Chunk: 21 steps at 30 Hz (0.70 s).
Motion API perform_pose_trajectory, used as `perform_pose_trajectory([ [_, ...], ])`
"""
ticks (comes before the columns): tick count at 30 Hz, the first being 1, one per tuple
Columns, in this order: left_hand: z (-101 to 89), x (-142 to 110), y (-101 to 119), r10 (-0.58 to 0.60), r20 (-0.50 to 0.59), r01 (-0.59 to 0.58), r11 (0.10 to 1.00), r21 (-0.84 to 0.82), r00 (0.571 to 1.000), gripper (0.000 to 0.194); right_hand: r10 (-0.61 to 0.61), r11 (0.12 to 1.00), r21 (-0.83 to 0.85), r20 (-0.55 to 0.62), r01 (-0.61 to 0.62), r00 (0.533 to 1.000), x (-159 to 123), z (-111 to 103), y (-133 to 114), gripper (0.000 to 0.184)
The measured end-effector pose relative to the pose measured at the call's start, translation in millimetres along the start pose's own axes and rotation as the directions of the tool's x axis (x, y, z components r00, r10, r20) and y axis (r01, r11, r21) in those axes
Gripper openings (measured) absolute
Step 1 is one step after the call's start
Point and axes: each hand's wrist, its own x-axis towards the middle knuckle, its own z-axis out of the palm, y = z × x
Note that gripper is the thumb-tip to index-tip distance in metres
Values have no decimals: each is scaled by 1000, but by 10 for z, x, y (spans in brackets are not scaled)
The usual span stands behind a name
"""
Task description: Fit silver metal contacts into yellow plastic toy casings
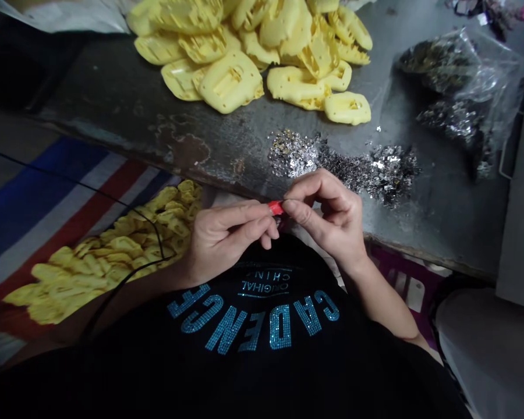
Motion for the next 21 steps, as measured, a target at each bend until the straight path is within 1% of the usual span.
perform_pose_trajectory([
  [4,-6,-6,-51,148,30,-150,980,133,989,28,41,996,79,-29,-39,999,-38,13,36,13],
  [7,-17,9,-47,187,53,-194,942,273,981,29,78,993,88,-52,-74,996,-76,17,67,19],
  [10,-41,20,-29,204,82,-219,869,444,975,27,127,989,89,-71,-121,989,-97,5,112,25],
  [12,-68,10,-23,266,111,-284,805,521,958,28,155,983,117,-102,-143,983,-79,-42,145,24],
  [13,-83,-2,-22,292,131,-315,781,538,947,30,155,980,144,-141,-135,978,-60,-79,158,22],
  [15,-108,-31,-22,322,136,-344,778,526,937,37,129,978,190,-252,-81,959,-21,-173,165,19],
  [16,-115,-44,-22,313,122,-331,799,502,942,41,109,979,196,-297,-51,949,-10,-220,155,18],
  [17,-119,-54,-20,299,97,-308,828,468,949,45,91,982,189,-316,-32,944,-14,-264,135,16],
  [19,-117,-57,-14,248,33,-241,887,393,968,47,64,992,122,-288,-29,955,-80,-345,67,10],
  [21,-117,-46,-7,184,5,-175,927,333,983,41,39,999,-26,-230,-46,972,-246,-442,-9,3],
])
